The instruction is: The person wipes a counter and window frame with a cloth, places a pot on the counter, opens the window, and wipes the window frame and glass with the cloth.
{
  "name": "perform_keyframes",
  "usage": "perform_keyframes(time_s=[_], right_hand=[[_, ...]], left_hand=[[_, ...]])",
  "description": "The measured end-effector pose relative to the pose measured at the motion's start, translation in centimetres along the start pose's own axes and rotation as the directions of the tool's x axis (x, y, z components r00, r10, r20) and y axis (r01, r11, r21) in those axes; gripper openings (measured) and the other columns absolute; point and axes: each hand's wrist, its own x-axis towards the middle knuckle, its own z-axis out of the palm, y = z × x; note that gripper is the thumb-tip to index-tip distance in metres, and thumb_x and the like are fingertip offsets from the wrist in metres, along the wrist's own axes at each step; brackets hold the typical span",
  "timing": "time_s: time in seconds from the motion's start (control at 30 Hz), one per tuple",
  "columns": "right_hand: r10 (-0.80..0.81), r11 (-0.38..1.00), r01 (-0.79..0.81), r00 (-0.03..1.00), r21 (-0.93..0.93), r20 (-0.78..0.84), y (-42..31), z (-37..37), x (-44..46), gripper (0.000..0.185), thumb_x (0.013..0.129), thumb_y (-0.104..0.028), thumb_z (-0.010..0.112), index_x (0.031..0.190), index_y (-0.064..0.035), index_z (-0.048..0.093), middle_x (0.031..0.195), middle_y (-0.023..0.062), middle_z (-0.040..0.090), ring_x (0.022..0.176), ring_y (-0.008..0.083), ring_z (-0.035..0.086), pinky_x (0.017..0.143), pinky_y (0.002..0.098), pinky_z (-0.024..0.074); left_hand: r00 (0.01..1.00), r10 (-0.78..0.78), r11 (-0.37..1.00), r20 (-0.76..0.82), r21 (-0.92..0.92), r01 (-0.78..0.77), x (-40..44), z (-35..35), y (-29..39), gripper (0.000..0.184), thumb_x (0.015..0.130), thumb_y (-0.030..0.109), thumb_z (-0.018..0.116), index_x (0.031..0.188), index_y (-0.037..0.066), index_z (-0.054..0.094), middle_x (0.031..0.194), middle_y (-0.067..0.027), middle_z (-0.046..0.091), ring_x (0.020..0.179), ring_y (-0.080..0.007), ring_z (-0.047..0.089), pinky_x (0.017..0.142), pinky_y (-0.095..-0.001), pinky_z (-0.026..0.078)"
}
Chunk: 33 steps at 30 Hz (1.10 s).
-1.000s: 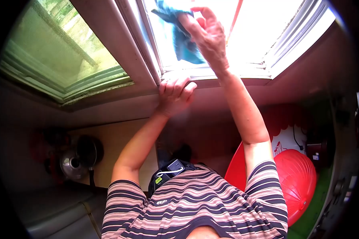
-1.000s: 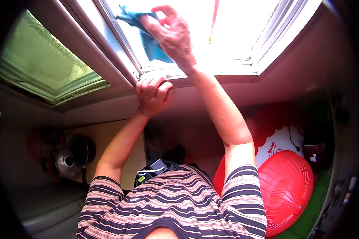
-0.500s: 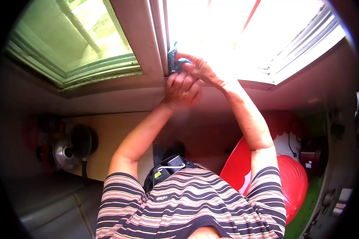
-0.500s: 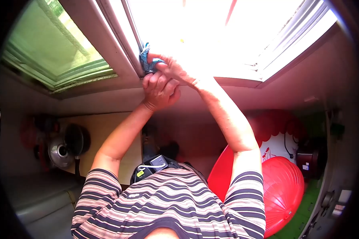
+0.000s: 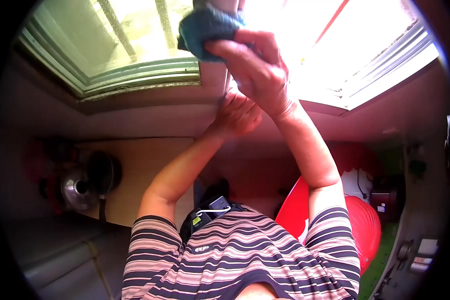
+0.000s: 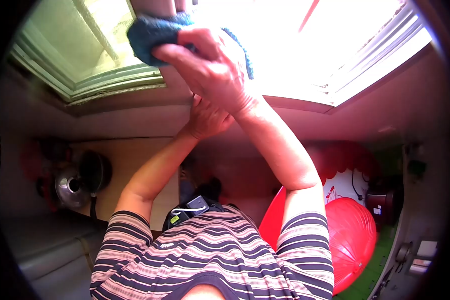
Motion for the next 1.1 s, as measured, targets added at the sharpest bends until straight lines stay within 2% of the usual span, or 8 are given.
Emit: perform_keyframes(time_s=[0.23, 0.43, 0.57, 0.6, 0.67, 0.77, 0.9, 1.1], right_hand=[[0.025, 0.999, -0.018, 0.954, -0.026, 0.298, -0.5, -0.4, -5.2, 0.035, 0.071, -0.01, 0.065, 0.104, -0.0209, 0.068, 0.099, 0.0015, 0.054, 0.087, 0.023, 0.061, 0.072, 0.0346, 0.0527], [0.028, 0.997, 0.015, 0.837, -0.074, 0.546, 0.6, -2.5, -5.7, 0.025, 0.074, -0.012, 0.062, 0.097, -0.018, 0.066, 0.097, 0.0032, 0.056, 0.088, 0.0243, 0.062, 0.072, 0.0361, 0.0515], [0.22, 0.96, -0.074, 0.794, -0.269, 0.566, 4.1, -2.0, -7.1, 0.022, 0.081, -0.011, 0.059, 0.102, -0.0145, 0.062, 0.086, 0.0055, 0.057, 0.086, 0.0255, 0.062, 0.07, 0.036, 0.0515], [0.045, 0.639, 0.425, 0.812, -0.642, 0.582, 6.9, -2.6, -9.8, 0.023, 0.084, -0.013, 0.057, 0.107, -0.0125, 0.061, 0.086, 0.0053, 0.057, 0.086, 0.0262, 0.062, 0.071, 0.037, 0.0514], [-0.085, -0.018, 0.673, 0.735, -0.739, 0.672, 8.0, -3.9, -10.1, 0.024, 0.088, -0.014, 0.055, 0.111, -0.0104, 0.06, 0.085, 0.0052, 0.058, 0.087, 0.027, 0.061, 0.071, 0.038, 0.0514], [0.269, 0.288, 0.616, 0.683, -0.733, 0.679, 7.6, -5.5, -9.3, 0.033, 0.093, -0.02, 0.052, 0.122, -0.0055, 0.056, 0.096, 0.0071, 0.063, 0.091, 0.03, 0.061, 0.072, 0.0404, 0.051], [0.035, 0.839, 0.305, 0.796, -0.451, 0.604, 7.1, -3.3, -8.3, 0.034, 0.09, -0.026, 0.054, 0.12, -0.0099, 0.06, 0.101, 0.0075, 0.065, 0.091, 0.0274, 0.063, 0.074, 0.04, 0.0509], [0.17, 0.922, 0.098, 0.765, -0.374, 0.621, 10.7, -6.8, -8.5, 0.032, 0.089, -0.025, 0.055, 0.117, -0.0105, 0.061, 0.1, 0.0076, 0.066, 0.089, 0.0272, 0.063, 0.073, 0.0398, 0.0508]], left_hand=[[0.972, -0.185, 0.877, 0.145, -0.422, 0.23, 1.7, -1.0, 0.4, 0.043, 0.08, 0.02, 0.063, 0.122, 0.012, 0.057, 0.12, -0.0087, 0.06, 0.117, -0.0265, 0.053, 0.097, -0.0436, 0.038], [0.973, -0.069, 0.932, 0.222, -0.334, 0.142, -0.8, 0.0, 0.0, 0.039, 0.072, 0.021, 0.068, 0.109, 0.009, 0.062, 0.112, -0.0111, 0.059, 0.114, -0.0324, 0.052, 0.096, -0.0453, 0.04], [0.995, -0.019, 0.994, 0.095, -0.104, 0.029, 1.2, -0.9, 0.2, 0.017, 0.069, 0.026, 0.069, 0.083, 0.018, 0.064, 0.112, -0.0039, 0.06, 0.107, -0.0242, 0.052, 0.095, -0.0411, 0.037], [0.992, -0.021, 0.995, 0.12, -0.098, 0.033, 1.0, -0.9, 0.2, 0.017, 0.069, 0.026, 0.068, 0.083, 0.018, 0.063, 0.113, -0.0019, 0.061, 0.104, -0.0211, 0.053, 0.092, -0.0394, 0.036], [0.99, -0.021, 0.995, 0.139, -0.094, 0.034, 0.8, -0.8, 0.3, 0.016, 0.07, 0.025, 0.067, 0.083, 0.018, 0.062, 0.115, 0.0, 0.061, 0.101, -0.018, 0.053, 0.088, -0.0377, 0.036], [0.994, -0.022, 0.996, 0.111, -0.08, 0.031, 1.0, -0.3, 0.8, 0.017, 0.069, 0.028, 0.067, 0.083, 0.02, 0.062, 0.114, 0.0015, 0.061, 0.097, -0.0171, 0.052, 0.084, -0.0363, 0.033], [0.99, -0.042, 0.998, 0.133, -0.034, 0.047, 1.0, -0.3, 0.5, 0.016, 0.07, 0.031, 0.068, 0.08, 0.023, 0.059, 0.111, 0.0038, 0.062, 0.091, -0.0161, 0.051, 0.085, -0.037, 0.031], [0.993, 0.022, 0.998, 0.114, 0.051, -0.028, 0.5, -0.2, 0.1, 0.013, 0.071, 0.03, 0.066, 0.08, 0.023, 0.06, 0.105, 0.0064, 0.064, 0.091, -0.0151, 0.051, 0.085, -0.0354, 0.033]])
